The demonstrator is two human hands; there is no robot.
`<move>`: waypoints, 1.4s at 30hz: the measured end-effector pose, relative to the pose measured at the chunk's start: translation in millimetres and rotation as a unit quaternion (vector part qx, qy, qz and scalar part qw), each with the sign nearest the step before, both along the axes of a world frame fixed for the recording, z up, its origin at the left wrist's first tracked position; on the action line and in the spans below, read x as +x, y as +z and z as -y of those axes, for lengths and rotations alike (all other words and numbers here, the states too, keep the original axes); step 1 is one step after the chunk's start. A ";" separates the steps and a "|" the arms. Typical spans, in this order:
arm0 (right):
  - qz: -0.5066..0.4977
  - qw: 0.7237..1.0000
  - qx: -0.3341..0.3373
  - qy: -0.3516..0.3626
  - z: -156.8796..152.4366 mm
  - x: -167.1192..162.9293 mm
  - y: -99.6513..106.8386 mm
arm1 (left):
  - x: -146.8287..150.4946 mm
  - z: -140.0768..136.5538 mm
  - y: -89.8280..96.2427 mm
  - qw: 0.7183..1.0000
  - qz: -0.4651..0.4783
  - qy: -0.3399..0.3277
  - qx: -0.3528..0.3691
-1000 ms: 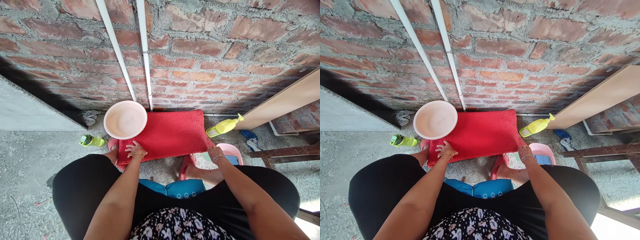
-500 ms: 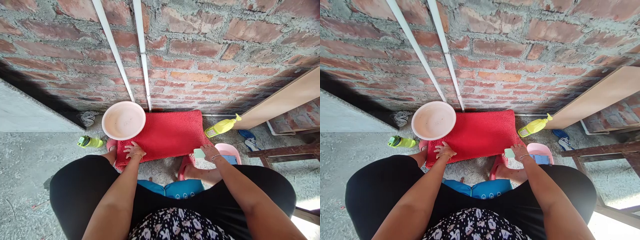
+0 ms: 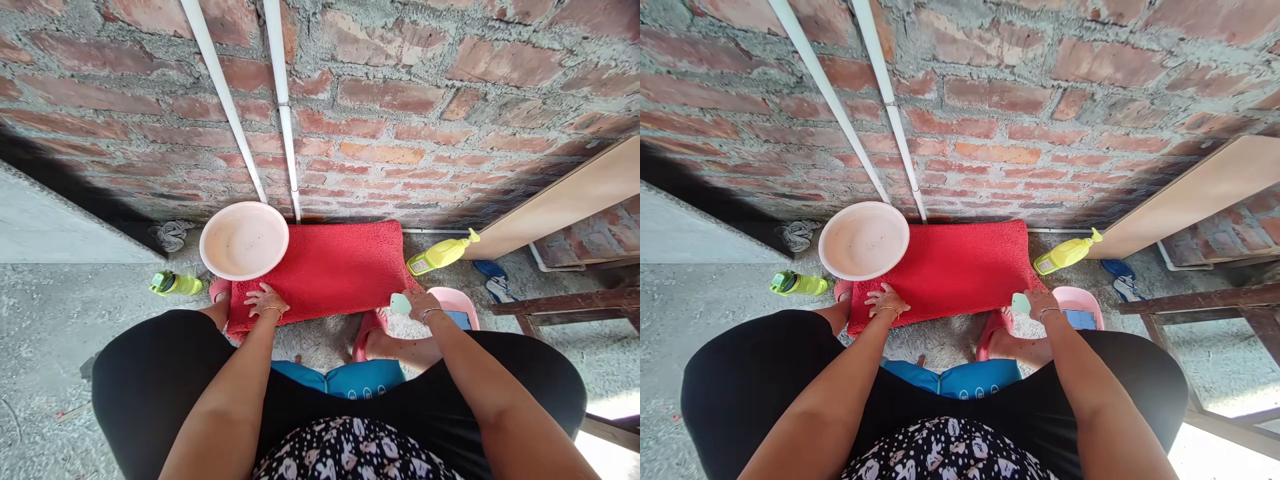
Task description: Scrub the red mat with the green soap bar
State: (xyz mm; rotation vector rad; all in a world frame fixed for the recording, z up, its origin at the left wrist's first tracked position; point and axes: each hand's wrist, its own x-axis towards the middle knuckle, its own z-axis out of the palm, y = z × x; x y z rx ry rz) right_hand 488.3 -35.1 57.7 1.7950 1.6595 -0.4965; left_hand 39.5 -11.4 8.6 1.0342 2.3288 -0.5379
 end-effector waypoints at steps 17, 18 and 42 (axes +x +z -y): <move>0.120 0.988 0.001 -0.097 2.1 20.8 6.8 | 2.6 -2.0 1.2 1.000 0.000 0.007 -0.009; 0.131 0.985 0.004 -0.109 2.7 24.3 8.8 | 2.7 -2.4 0.6 1.000 -0.002 0.008 -0.009; 0.042 0.989 0.001 -0.140 -3.2 13.2 7.7 | 4.3 -4.0 3.4 1.000 -0.005 0.006 -0.005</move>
